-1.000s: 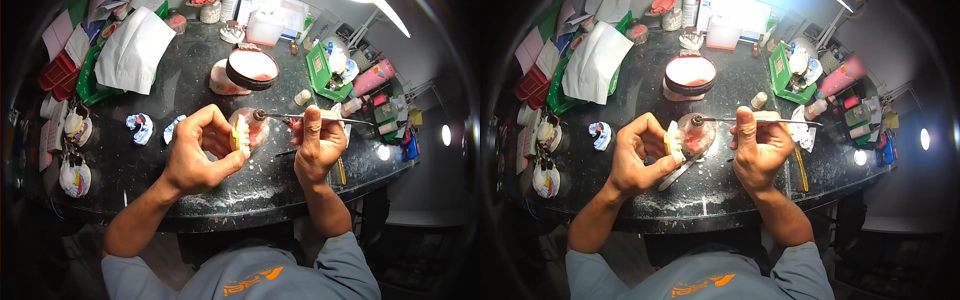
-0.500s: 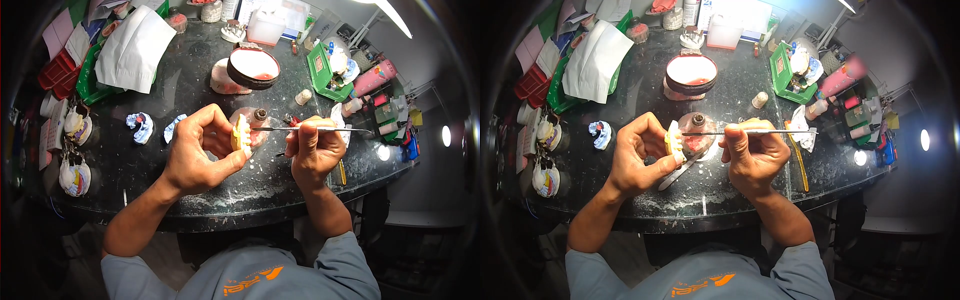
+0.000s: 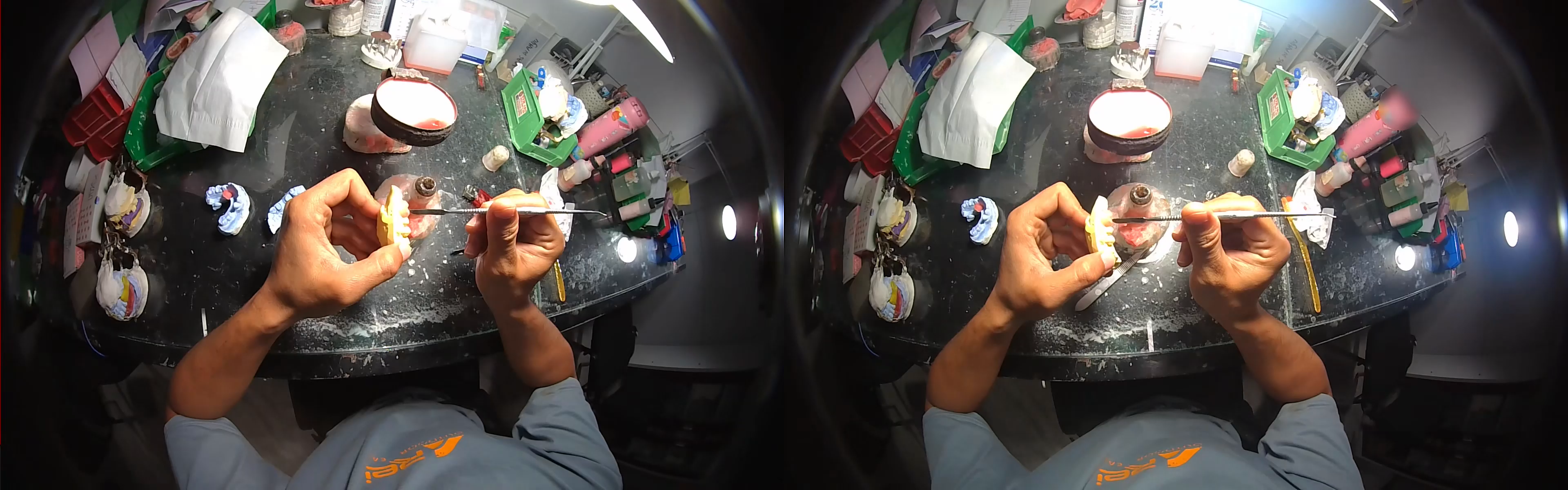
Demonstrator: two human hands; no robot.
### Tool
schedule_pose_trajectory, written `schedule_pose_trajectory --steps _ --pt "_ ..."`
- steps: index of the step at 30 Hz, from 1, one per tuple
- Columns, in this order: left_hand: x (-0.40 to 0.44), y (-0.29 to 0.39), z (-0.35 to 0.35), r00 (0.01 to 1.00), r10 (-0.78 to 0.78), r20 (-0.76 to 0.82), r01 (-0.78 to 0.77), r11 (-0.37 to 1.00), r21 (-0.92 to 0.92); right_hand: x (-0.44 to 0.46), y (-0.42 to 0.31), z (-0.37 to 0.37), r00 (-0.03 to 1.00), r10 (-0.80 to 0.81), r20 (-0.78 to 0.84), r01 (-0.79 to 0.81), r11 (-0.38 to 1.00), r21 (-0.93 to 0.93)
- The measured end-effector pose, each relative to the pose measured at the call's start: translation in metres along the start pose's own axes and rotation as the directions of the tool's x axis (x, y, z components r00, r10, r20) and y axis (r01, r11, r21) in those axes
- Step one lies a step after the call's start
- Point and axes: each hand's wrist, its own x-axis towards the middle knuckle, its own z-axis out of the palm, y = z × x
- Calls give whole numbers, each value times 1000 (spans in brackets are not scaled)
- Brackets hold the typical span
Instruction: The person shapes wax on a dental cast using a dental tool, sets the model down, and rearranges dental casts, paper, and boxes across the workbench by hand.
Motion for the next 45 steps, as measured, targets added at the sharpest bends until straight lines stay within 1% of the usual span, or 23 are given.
schedule_pose_trajectory --steps 13,20,23,26,30,36,42,45 --pt "0 1 1 1000 0 -2 0 1000 1 1 -1 2 1000 -6 -12 6 999 32" --pt "0 1 0 1000 -1 1 1 1000 -5 1 -1 -1 1000 -10 -12 10 1000 -11" --pt "0 0 0 1000 6 -1 -6 1000 -3 1 -1 0 999 -17 -46 16 1000 -21" --pt "0 0 0 1000 4 0 -4 1000 0 4 -1 0 991 46 -122 -55 996 -76" --pt "0 2 0 1000 -3 1 3 1000 6 8 1 1 983 75 -167 -95 989 -114" --pt "0 1 0 1000 -5 -2 5 1000 -6 7 -1 0 986 78 -146 -94 990 -105" --pt "0 1 1 1000 -8 1 8 1000 7 2 -1 -2 999 20 -41 -22 999 -49" --pt "1 -2 1 999 34 -14 -33 999 9 1 -2 -1 999 8 -31 -9 999 -37"
